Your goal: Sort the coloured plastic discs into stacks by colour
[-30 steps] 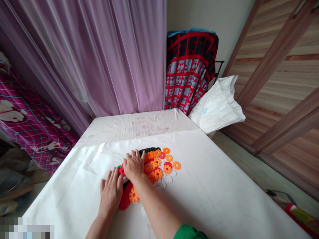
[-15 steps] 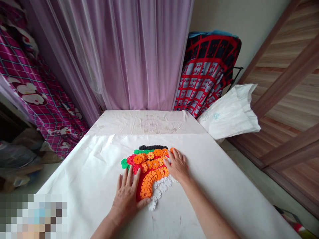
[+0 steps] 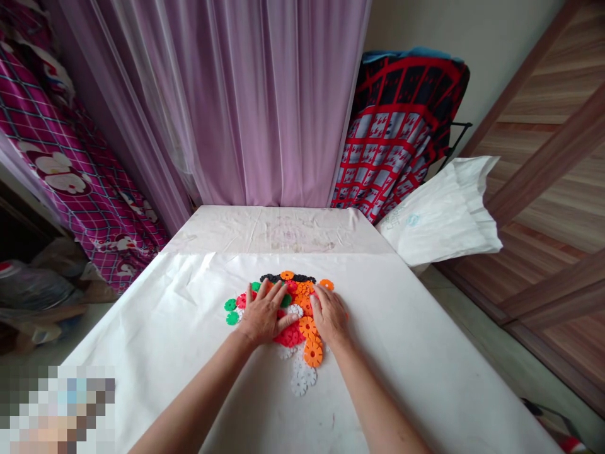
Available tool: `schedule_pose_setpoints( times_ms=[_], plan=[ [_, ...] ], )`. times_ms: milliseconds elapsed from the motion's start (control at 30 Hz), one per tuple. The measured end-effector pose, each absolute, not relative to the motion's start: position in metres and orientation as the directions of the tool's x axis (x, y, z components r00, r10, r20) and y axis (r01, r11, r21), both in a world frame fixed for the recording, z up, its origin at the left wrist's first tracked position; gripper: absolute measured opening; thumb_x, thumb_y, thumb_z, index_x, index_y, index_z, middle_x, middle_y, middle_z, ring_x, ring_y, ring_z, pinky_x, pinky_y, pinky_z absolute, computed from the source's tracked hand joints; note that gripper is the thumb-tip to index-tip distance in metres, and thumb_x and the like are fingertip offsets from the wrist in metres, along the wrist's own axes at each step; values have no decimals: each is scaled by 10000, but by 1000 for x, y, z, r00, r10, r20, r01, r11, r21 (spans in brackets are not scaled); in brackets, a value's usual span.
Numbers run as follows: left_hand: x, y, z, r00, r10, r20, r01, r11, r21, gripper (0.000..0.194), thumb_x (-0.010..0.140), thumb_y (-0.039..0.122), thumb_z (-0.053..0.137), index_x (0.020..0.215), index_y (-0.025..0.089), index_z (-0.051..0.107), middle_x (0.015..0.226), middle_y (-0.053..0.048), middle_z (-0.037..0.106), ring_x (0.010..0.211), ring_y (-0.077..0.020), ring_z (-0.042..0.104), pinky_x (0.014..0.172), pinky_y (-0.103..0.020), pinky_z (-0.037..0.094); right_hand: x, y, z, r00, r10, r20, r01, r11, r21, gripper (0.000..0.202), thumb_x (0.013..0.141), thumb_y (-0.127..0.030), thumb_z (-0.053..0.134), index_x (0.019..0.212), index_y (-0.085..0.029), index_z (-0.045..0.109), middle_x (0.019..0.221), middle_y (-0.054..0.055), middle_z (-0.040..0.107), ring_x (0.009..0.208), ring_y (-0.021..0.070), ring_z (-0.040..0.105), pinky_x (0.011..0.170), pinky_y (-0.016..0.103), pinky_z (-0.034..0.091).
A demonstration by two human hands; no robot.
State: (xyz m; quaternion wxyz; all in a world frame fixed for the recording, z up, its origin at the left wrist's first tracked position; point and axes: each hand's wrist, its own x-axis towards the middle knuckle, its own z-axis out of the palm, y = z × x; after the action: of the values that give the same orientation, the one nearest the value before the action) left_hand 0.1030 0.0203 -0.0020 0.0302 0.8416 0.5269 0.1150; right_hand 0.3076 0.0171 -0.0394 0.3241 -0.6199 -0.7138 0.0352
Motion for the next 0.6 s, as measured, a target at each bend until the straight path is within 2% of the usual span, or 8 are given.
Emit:
schedule_pose_setpoints(
  times_ms=[133, 267, 333, 433, 533, 600],
  plan=[
    [76, 26, 12, 344, 932, 112, 911, -360, 201, 674, 868, 677, 445, 1414, 289, 509, 1387, -105, 601, 1351, -380, 434, 1098, -707, 226, 297, 24, -23, -58, 962, 266, 921, 155, -358, 429, 960, -395, 454, 1322, -213, 595, 1400, 114, 571, 1342, 283, 447, 1135, 520, 285],
    [57, 3, 6, 372, 906, 199, 889, -410, 202, 598, 881, 631, 469, 1349, 274, 573, 1327, -98, 640, 1296, -326, 494, 1113, -601, 297, 277, 40, 1, -160, 980, 118, 909, 193, -368, 482, 907, -492, 543, 1327, -259, 580, 1428, 92, 540, 1328, 290, 444, 1126, 542, 245],
    [50, -14, -4, 382, 892, 240, 880, -431, 198, 640, 868, 639, 488, 1376, 255, 549, 1370, -108, 609, 1309, -321, 491, 1115, -571, 323, 263, 43, 13, -225, 971, 75, 893, 237, -383, 478, 881, -524, 566, 1289, -279, 606, 1392, 85, 560, 1289, 284, 470, 1095, 504, 288],
    [36, -41, -20, 387, 858, 338, 873, -458, 165, 728, 832, 655, 534, 1436, 252, 489, 1496, -129, 484, 1386, -327, 416, 1116, -512, 358, 243, 29, 29, -363, 931, 26, 852, 343, -395, 501, 851, -539, 589, 1278, -279, 614, 1361, 93, 568, 1270, 280, 476, 1063, 461, 325],
    [19, -63, -34, 308, 876, 371, 919, -374, 121, 854, 795, 696, 549, 1510, 263, 372, 1544, -151, 413, 1434, -376, 330, 1126, -600, 296, 239, -1, 35, -476, 880, -2, 805, 434, -405, 618, 806, -561, 631, 1363, -307, 541, 1426, 100, 505, 1320, 299, 428, 1112, 514, 254],
    [9, -72, -40, 217, 908, 357, 953, -276, 121, 943, 773, 727, 543, 1546, 253, 286, 1555, -180, 382, 1429, -417, 319, 1090, -670, 286, 247, -21, 33, -487, 871, -55, 812, 429, -396, 839, 715, -617, 702, 1459, -346, 423, 1567, 111, 325, 1432, 361, 262, 1137, 603, 145]
  ],
)
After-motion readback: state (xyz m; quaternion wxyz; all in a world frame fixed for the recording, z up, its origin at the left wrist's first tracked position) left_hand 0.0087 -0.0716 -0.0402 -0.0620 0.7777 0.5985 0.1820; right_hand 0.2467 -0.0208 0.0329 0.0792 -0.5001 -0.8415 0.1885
